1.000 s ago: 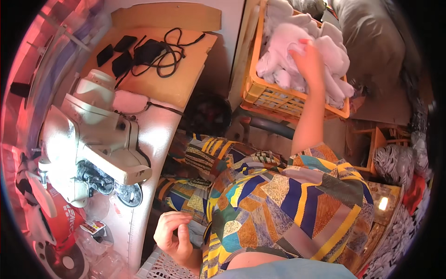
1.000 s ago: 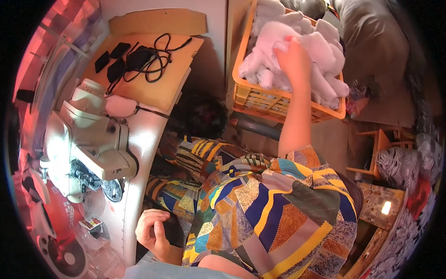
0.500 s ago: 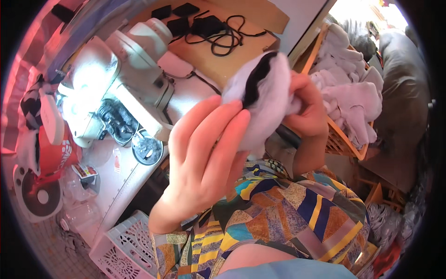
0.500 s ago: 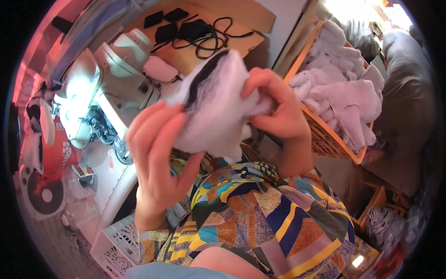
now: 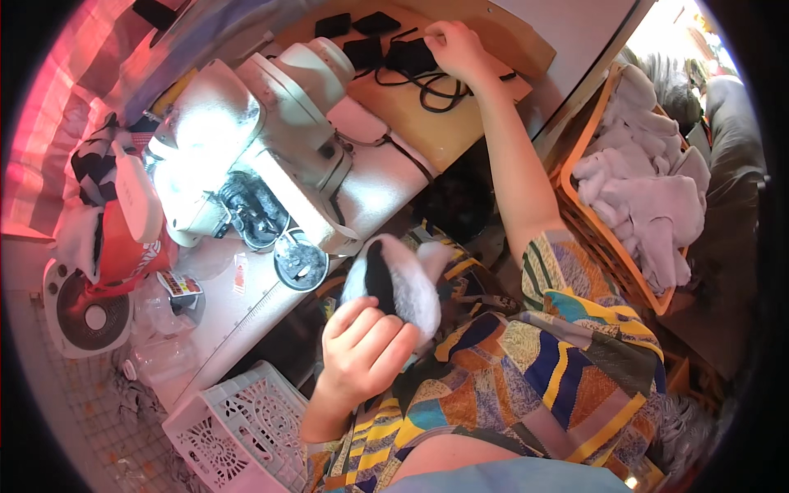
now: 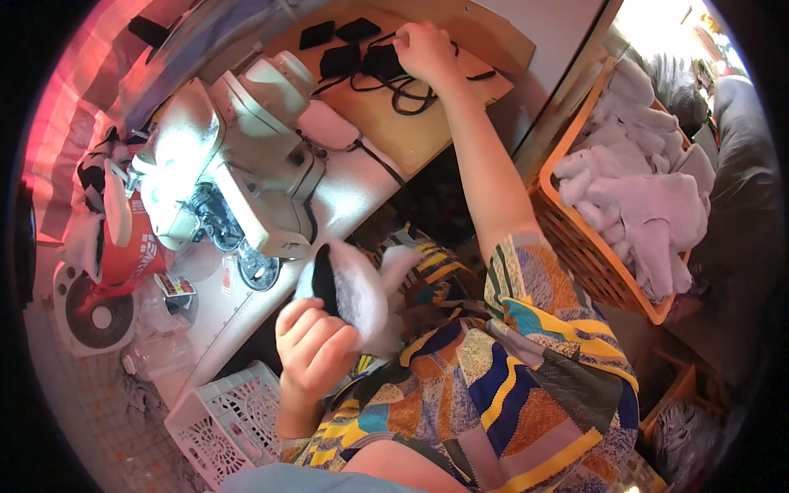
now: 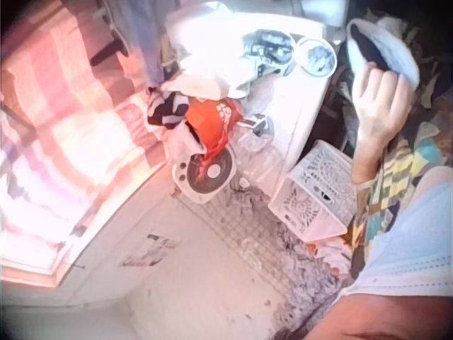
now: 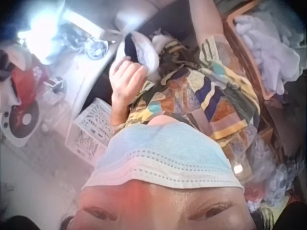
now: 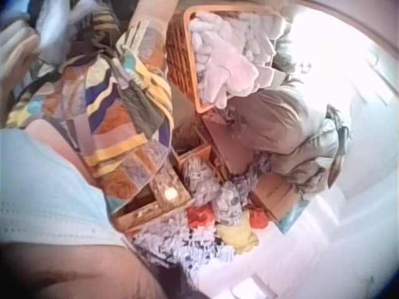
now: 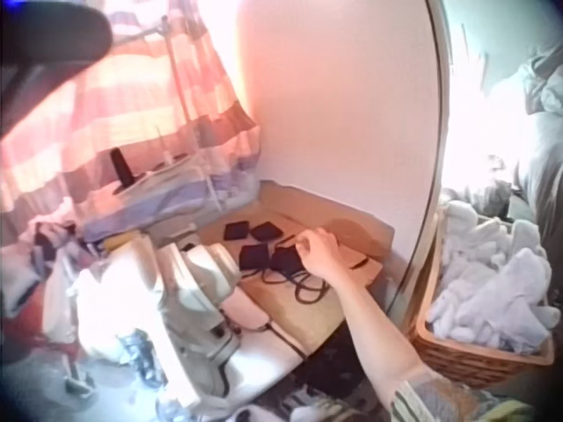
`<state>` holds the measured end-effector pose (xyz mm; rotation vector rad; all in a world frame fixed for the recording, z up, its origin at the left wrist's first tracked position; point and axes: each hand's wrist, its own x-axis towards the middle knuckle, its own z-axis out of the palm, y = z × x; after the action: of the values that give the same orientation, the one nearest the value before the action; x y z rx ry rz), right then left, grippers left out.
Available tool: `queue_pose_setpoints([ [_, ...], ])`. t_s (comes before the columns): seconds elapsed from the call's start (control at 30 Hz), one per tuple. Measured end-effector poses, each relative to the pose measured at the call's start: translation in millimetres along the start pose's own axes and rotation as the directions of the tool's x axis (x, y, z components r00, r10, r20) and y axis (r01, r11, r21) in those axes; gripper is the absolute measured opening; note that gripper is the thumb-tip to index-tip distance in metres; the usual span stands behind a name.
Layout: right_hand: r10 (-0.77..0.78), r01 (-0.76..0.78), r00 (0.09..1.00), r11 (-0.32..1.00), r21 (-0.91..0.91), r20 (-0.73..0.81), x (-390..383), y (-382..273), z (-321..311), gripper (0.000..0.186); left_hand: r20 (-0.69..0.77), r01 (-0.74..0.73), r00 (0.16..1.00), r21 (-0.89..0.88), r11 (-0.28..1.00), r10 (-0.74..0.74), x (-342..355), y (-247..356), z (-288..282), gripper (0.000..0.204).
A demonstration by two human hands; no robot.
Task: Sewing and assembling fabric parts for a plush toy using an industrial sewing machine.
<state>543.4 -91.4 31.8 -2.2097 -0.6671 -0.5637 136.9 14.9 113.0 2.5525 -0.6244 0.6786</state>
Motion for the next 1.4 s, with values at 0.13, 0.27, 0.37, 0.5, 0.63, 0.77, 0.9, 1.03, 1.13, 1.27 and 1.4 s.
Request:
queue_pose_setpoints([
  [0.13, -0.039, 0.063, 0.97, 0.994, -0.092, 0.242, 32, 5, 11, 0.019, -0.105, 0.032, 0.994, -0.044, 0.998, -0.037, -13, 3, 6, 0.023],
  [0.27, -0.153, 0.087, 0.834, 0.985, 0.147, 0.531, 29, -20, -5, 0.021, -0.114, 0.103, 0.988, -0.048, 0.993, -0.108, -28, -1, 10, 0.024],
  [0.37, -0.268, -0.006, 0.607, 0.94, 0.342, 0.748, 21, -35, -21, 0.018, -0.12, 0.126, 0.984, -0.047, 0.991, -0.131, -29, -1, 9, 0.025],
  [0.5, 0.104, -0.062, 0.931, 0.99, -0.129, 0.349, 28, -30, -14, 0.037, -0.116, 0.096, 0.988, -0.086, 0.992, -0.105, -25, 0, 11, 0.03],
  [0.63, 0.124, -0.021, 0.953, 0.938, -0.346, 0.277, 26, 21, 20, 0.051, -0.175, 0.045, 0.982, -0.139, 0.989, -0.069, -22, -2, 16, 0.037],
  [0.77, 0.219, -0.196, 0.944, 0.974, -0.113, 0.246, 27, 4, 4, 0.041, -0.368, 0.085, 0.92, -0.149, 0.985, -0.135, -32, -1, 25, 0.05],
  [0.9, 0.001, -0.031, 0.997, 0.928, 0.371, 0.081, 24, 14, -11, 0.036, -0.372, 0.089, 0.913, -0.219, 0.972, -0.167, -29, -7, 31, 0.045],
  [1.03, -0.049, -0.098, 0.986, 0.594, 0.798, 0.158, -33, -71, -72, 0.023, -0.243, 0.197, 0.92, -0.394, 0.898, -0.308, -20, -17, 39, 0.023],
  [1.13, 0.135, -0.307, 0.95, 0.239, 0.921, 0.281, -101, -124, -97, 0.03, -0.13, 0.393, 0.821, -0.579, 0.714, -0.556, -13, -22, 61, 0.024],
  [1.27, 0.167, -0.591, 0.801, 0.074, 0.803, 0.575, -171, -147, -97, 0.027, 0.155, 0.426, 0.586, -0.894, 0.14, -0.795, -16, -23, 81, 0.043],
  [1.4, 0.117, -0.834, 0.531, -0.1, 0.542, 0.839, -197, -154, -95, 0.011, 0.223, -0.085, 0.585, -0.939, -0.332, -0.78, -11, -28, 86, 0.059],
])
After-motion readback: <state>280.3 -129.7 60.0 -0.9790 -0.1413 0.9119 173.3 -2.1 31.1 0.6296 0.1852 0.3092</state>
